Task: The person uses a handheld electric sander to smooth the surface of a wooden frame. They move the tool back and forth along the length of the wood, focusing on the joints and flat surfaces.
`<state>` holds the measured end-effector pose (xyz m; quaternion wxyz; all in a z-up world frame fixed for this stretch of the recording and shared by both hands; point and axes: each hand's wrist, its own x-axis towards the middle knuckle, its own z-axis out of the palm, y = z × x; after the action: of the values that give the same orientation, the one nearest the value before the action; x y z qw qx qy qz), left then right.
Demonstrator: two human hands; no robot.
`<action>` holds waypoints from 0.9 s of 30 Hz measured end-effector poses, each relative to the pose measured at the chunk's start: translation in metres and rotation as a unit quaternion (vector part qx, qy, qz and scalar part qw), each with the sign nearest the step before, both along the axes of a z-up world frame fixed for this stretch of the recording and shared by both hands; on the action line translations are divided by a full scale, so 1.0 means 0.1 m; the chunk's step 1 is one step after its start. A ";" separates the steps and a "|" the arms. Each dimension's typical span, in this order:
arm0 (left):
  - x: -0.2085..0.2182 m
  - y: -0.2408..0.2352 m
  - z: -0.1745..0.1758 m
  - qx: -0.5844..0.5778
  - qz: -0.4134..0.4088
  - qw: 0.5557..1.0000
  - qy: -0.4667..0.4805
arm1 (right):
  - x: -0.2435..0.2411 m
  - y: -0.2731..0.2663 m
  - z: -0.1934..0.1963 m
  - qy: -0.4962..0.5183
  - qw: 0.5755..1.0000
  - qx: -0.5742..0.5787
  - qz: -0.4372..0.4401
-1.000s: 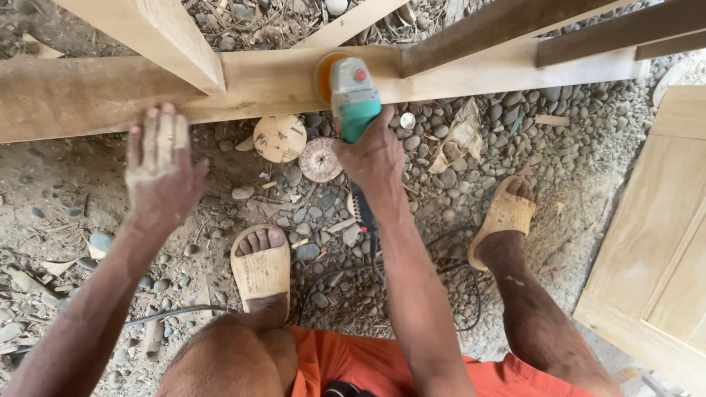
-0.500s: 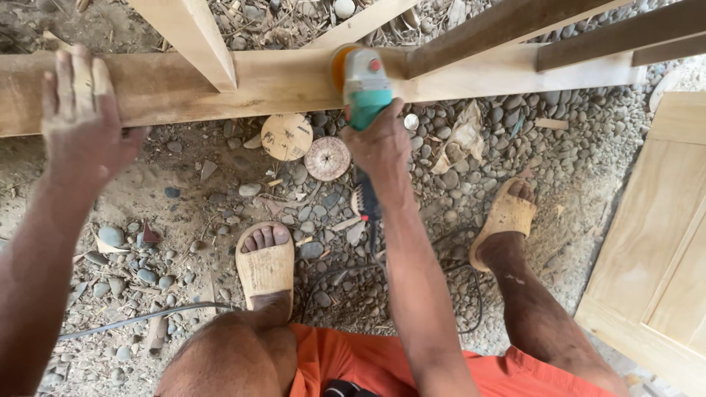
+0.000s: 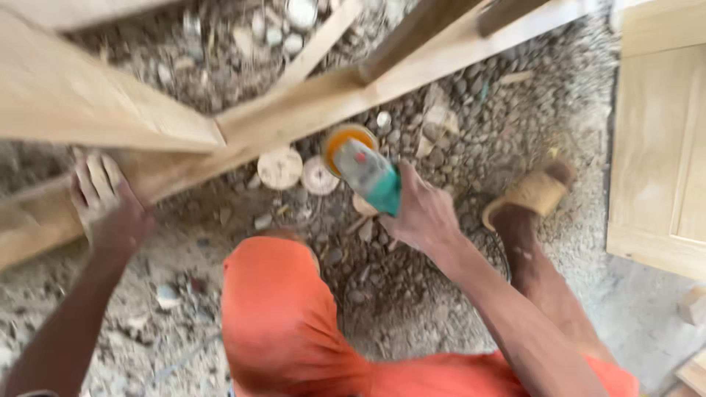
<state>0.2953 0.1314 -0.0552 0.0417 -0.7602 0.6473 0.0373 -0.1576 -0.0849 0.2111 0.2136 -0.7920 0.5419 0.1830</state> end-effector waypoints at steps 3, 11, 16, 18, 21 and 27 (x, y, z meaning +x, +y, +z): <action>0.02 0.04 0.02 -0.004 -0.019 0.998 -0.064 | -0.33 -0.05 0.18 0.049 0.998 -0.039 0.013; 0.11 -0.10 0.11 0.045 -0.032 0.998 0.008 | -1.56 -0.22 0.29 0.226 0.929 -0.180 0.231; 0.14 -0.04 0.07 0.021 -0.041 0.999 0.004 | -1.91 -0.12 0.54 0.253 0.914 -0.229 0.219; 0.15 -0.08 0.02 0.007 -0.036 0.999 0.025 | -1.94 -0.08 0.62 0.222 0.929 -0.250 0.158; 0.13 -0.02 0.07 -0.004 -0.033 0.999 0.022 | -1.91 0.00 0.69 0.192 0.963 -0.166 -0.095; 0.06 -0.08 0.05 -0.039 -0.050 0.997 -0.047 | -1.88 0.39 0.37 -0.159 0.911 -0.208 -0.318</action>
<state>0.3016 0.1235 -0.0506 0.0444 -0.7286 0.6831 -0.0257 -0.3454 -0.0455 0.2480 0.1742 -0.6226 0.7500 -0.1397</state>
